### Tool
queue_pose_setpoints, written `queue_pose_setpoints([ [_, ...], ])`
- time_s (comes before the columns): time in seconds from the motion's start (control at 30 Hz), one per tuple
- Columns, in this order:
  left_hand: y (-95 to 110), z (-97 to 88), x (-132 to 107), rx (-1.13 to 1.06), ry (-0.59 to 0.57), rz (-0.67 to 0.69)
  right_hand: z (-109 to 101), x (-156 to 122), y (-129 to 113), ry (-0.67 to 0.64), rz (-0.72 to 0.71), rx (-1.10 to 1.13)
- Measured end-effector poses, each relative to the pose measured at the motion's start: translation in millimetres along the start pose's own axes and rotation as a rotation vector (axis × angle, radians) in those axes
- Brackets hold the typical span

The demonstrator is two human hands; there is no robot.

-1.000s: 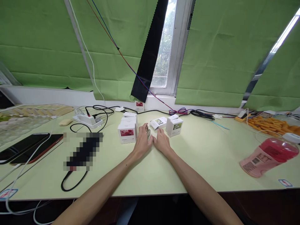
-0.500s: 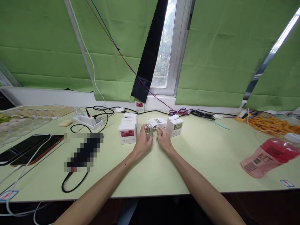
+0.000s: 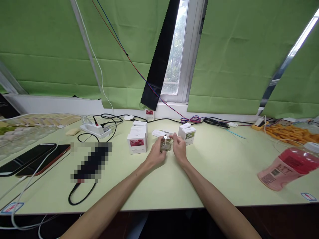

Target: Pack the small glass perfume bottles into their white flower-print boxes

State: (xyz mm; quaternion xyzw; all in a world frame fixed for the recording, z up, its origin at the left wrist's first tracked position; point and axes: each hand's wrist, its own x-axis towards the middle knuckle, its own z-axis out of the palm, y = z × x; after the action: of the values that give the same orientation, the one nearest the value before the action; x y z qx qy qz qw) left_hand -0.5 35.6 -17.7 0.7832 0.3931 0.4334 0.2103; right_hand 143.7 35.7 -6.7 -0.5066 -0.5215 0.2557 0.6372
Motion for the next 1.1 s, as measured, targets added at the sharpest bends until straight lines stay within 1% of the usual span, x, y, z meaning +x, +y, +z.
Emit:
queue_pose_setpoints([
  [0.17, 4.5, -2.9, 0.9, 0.066, 0.051, 0.020, -4.1, 3.8, 3.7, 0.044, 0.049, -0.018],
  [0.4, 5.8, -5.7, 0.9, 0.068, 0.119, 0.007, -7.3, 8.7, 11.8, 0.087, 0.028, -0.054],
  [0.63, 5.6, -7.9, 2.9, 0.085, 0.251, -0.072, -6.8, 9.3, 14.8, 0.086, 0.017, -0.064],
  [1.0, -0.3, -7.0, 4.4, 0.027, 0.238, -0.129, -7.6, 10.9, 19.2, 0.050, 0.014, -0.068],
  [1.1, 0.6, -8.1, 5.5, 0.018, 0.255, -0.141, -7.8, 11.0, 19.4, 0.033, 0.012, -0.062],
])
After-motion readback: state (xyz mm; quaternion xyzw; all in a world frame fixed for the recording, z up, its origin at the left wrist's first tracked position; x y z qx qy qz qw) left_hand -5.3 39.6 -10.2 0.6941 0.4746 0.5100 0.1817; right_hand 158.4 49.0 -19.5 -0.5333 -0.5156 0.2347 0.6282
